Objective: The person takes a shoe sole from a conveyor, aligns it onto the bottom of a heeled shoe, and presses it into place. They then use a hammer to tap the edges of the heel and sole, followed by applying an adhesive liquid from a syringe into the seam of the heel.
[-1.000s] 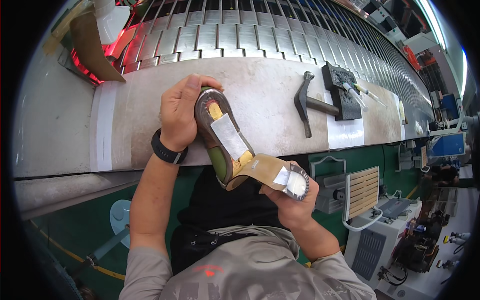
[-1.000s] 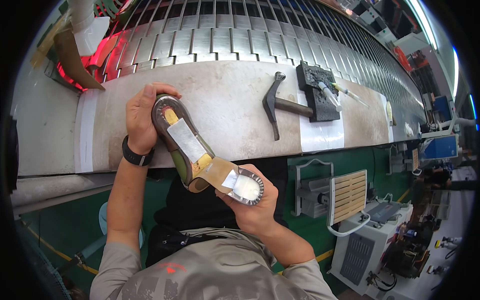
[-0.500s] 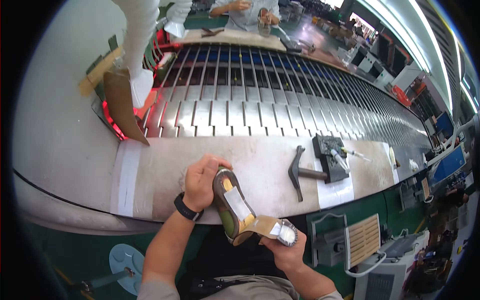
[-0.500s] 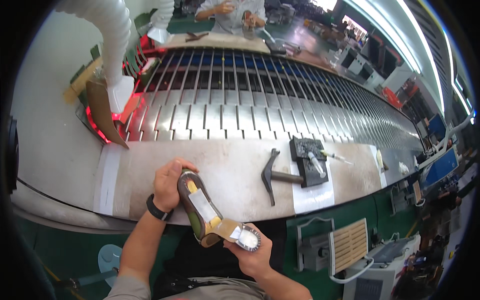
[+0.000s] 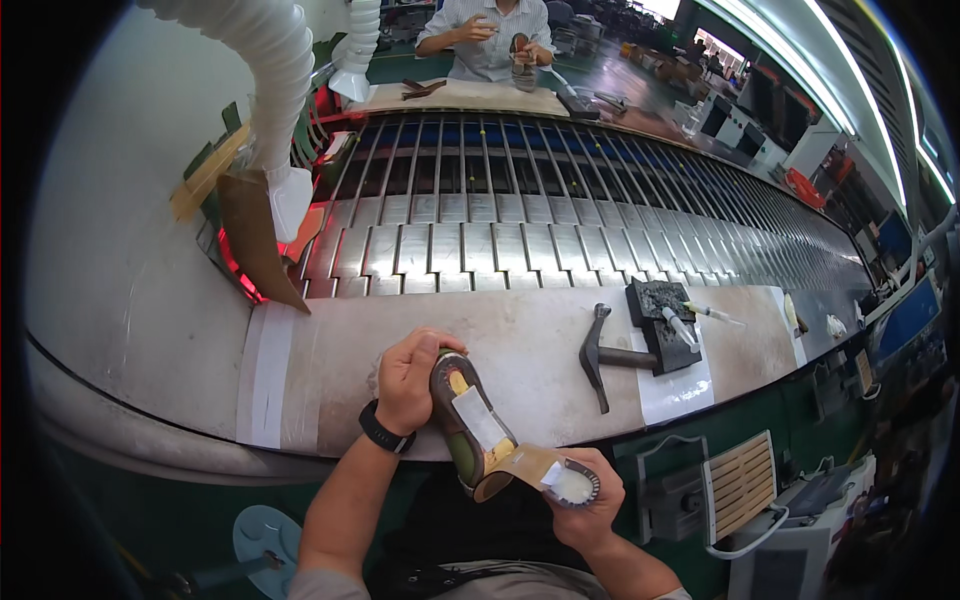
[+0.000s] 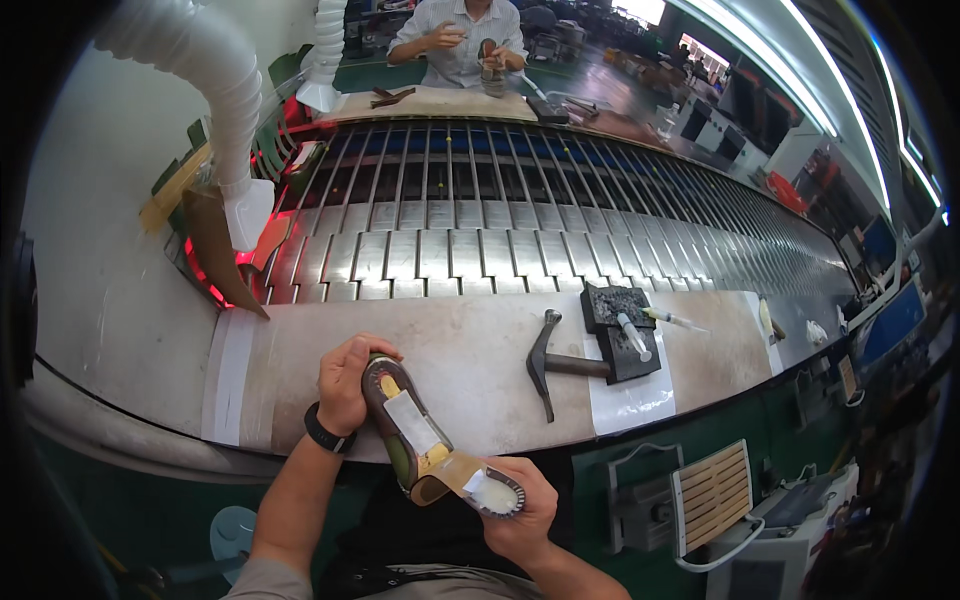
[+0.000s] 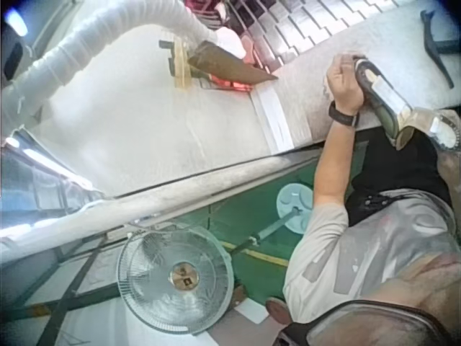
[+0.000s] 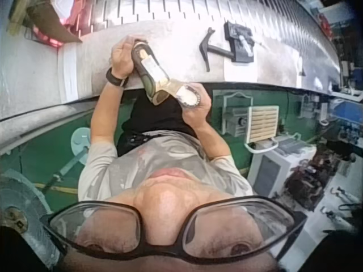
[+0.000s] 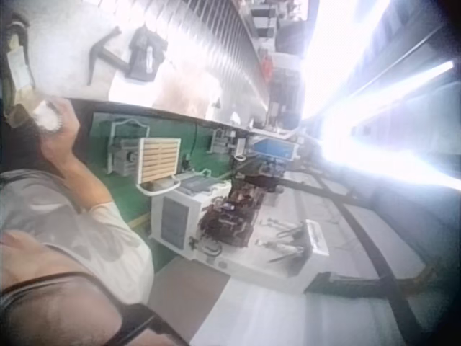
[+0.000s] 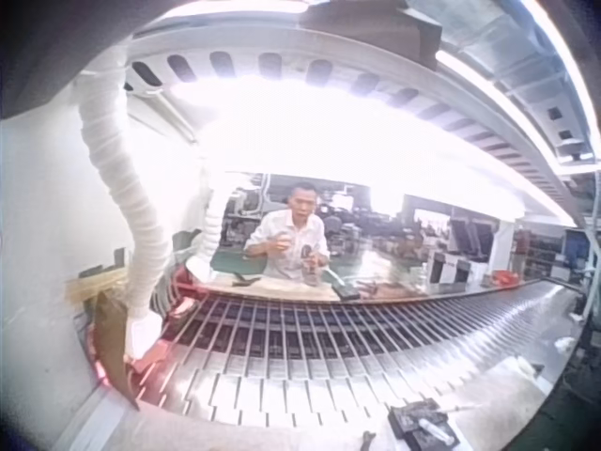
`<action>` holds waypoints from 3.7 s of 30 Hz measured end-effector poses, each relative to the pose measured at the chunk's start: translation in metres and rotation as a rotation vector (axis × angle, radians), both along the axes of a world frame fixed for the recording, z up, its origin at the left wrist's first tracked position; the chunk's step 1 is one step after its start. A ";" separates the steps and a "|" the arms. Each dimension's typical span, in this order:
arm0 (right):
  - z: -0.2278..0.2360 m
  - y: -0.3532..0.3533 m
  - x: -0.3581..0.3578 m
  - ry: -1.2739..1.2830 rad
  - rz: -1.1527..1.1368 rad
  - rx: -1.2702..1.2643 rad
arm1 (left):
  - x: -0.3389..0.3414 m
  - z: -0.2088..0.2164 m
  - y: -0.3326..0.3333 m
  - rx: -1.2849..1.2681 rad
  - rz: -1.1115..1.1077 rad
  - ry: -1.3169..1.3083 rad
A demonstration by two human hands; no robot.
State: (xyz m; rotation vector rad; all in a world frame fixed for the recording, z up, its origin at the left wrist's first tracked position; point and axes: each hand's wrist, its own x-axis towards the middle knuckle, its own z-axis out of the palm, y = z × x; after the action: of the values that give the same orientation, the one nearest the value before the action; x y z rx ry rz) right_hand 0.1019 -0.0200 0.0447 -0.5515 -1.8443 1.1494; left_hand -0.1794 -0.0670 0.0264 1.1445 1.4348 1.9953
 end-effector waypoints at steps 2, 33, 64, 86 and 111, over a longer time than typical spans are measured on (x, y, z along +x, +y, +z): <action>0.000 0.000 0.000 0.004 -0.008 0.018 | 0.000 0.000 0.000 0.008 -0.003 -0.006; 0.000 -0.002 0.006 0.258 0.326 -1.058 | -0.002 0.011 0.000 0.012 0.024 0.009; 0.017 0.028 -0.032 0.625 0.062 -1.256 | 0.008 0.021 0.026 -0.475 0.187 0.275; 0.004 0.026 -0.009 0.416 0.123 -1.125 | 0.078 0.072 0.046 -0.305 -0.169 0.973; 0.006 0.027 -0.005 0.250 0.102 -0.979 | 0.083 0.059 0.056 -0.195 -0.143 0.858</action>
State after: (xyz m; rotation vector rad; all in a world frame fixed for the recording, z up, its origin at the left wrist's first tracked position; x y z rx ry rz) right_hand 0.0969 0.0071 0.0509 -0.7960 -1.0138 2.0754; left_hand -0.0965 -0.0107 0.0850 2.0680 1.7915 1.2492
